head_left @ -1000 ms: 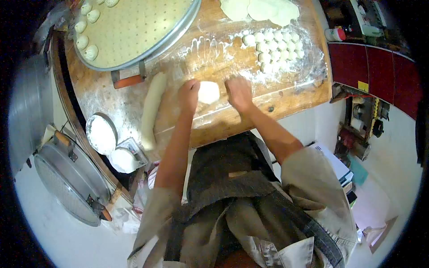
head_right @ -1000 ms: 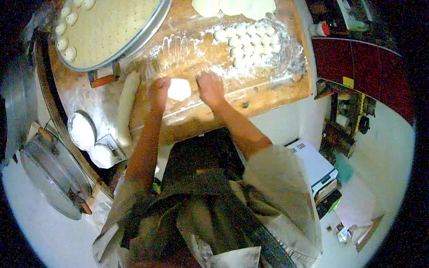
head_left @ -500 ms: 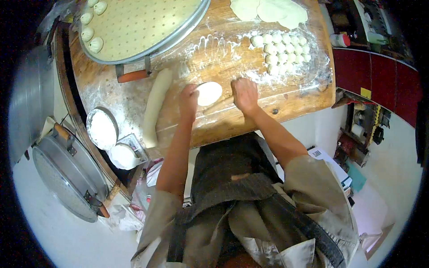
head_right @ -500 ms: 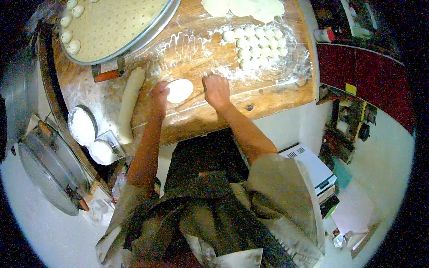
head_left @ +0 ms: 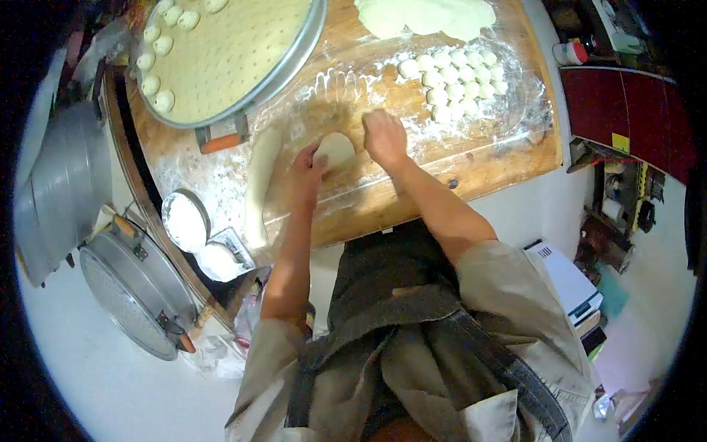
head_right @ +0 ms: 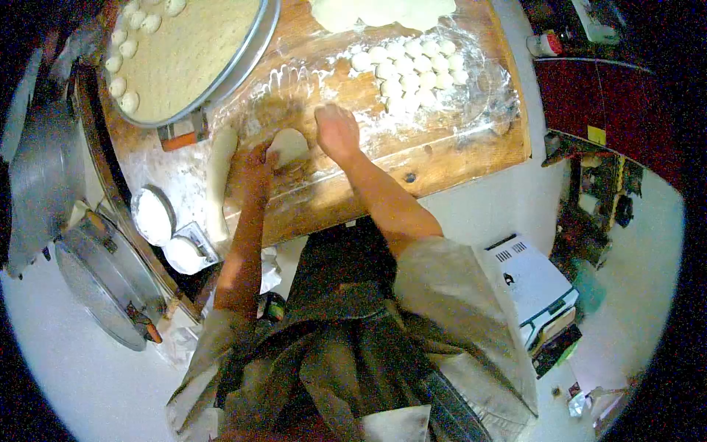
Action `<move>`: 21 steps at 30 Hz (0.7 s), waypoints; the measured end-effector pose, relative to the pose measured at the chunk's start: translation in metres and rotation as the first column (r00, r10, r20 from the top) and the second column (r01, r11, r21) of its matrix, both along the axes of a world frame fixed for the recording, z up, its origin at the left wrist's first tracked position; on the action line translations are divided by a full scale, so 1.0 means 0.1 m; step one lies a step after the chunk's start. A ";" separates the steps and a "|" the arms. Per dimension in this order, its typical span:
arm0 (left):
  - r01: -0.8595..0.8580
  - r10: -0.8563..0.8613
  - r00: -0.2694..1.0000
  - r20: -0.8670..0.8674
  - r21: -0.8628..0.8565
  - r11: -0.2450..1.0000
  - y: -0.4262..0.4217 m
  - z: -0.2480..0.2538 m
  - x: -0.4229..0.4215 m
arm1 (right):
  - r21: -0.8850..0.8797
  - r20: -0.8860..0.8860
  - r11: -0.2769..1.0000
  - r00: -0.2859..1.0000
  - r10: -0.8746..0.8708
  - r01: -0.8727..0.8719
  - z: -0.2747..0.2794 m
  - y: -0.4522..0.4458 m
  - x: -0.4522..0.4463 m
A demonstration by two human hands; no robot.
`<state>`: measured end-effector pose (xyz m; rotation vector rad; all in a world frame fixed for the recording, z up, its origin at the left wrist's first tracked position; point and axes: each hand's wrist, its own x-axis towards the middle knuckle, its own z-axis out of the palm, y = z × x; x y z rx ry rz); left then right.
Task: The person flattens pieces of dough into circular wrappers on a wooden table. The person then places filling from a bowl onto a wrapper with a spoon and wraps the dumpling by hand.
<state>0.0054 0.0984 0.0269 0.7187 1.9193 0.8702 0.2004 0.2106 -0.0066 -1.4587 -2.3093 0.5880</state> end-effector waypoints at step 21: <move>0.682 -0.534 0.580 -0.615 0.008 0.732 2.32 0.06 1.54 | -0.123 0.056 0.972 0.976 0.208 -0.200 -0.43 -0.57 0.60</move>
